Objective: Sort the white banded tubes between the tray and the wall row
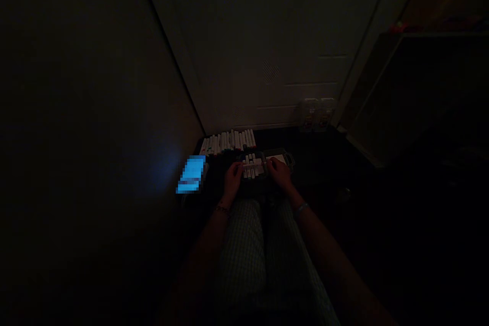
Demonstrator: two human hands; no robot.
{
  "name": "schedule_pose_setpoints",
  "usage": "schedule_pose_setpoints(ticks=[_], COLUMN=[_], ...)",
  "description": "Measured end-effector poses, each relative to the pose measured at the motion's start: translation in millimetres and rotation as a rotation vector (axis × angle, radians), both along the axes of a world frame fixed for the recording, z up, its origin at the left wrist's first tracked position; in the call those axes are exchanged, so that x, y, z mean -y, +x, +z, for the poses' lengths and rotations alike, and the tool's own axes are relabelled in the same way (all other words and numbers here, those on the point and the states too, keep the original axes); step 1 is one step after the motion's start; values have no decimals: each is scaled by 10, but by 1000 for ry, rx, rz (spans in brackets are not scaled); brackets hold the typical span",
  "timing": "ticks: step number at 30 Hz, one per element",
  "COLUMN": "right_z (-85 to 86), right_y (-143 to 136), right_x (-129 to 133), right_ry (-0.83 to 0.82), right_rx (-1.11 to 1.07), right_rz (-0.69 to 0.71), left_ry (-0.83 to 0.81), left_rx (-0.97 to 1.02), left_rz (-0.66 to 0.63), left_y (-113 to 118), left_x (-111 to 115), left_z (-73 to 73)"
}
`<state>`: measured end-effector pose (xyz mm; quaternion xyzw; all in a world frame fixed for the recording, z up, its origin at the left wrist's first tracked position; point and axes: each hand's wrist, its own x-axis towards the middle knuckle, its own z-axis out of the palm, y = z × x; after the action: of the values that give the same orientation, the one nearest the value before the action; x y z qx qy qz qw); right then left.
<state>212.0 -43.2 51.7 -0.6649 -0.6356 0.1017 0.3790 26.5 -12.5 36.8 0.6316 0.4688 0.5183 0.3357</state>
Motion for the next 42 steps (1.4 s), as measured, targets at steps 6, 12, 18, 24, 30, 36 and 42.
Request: schedule_pose_setpoints(ticks=[6,12,18,24,30,36,42], right_z=[5,13,5,4,9,-2,-18], right_y=[3,11,7,2,12,12,21], right_x=[3,6,7,0,-3,-16,-18], right_ry=[10,-4,-3,-6,-4,-12,15], right_rx=[-1,14,32,40,57,73,69], right_rz=[15,9,8,14,2,-8,8], left_ry=[14,22,19,12,31,36,31], left_rx=[14,19,38,32,41,43,57], left_rz=[-6,3,3,22,7,13,10], left_y=[2,16,18,19,28,26,29], left_x=[7,8,-11,-4,0,-3,-10], left_z=[12,11,-10,13,9,5,-11])
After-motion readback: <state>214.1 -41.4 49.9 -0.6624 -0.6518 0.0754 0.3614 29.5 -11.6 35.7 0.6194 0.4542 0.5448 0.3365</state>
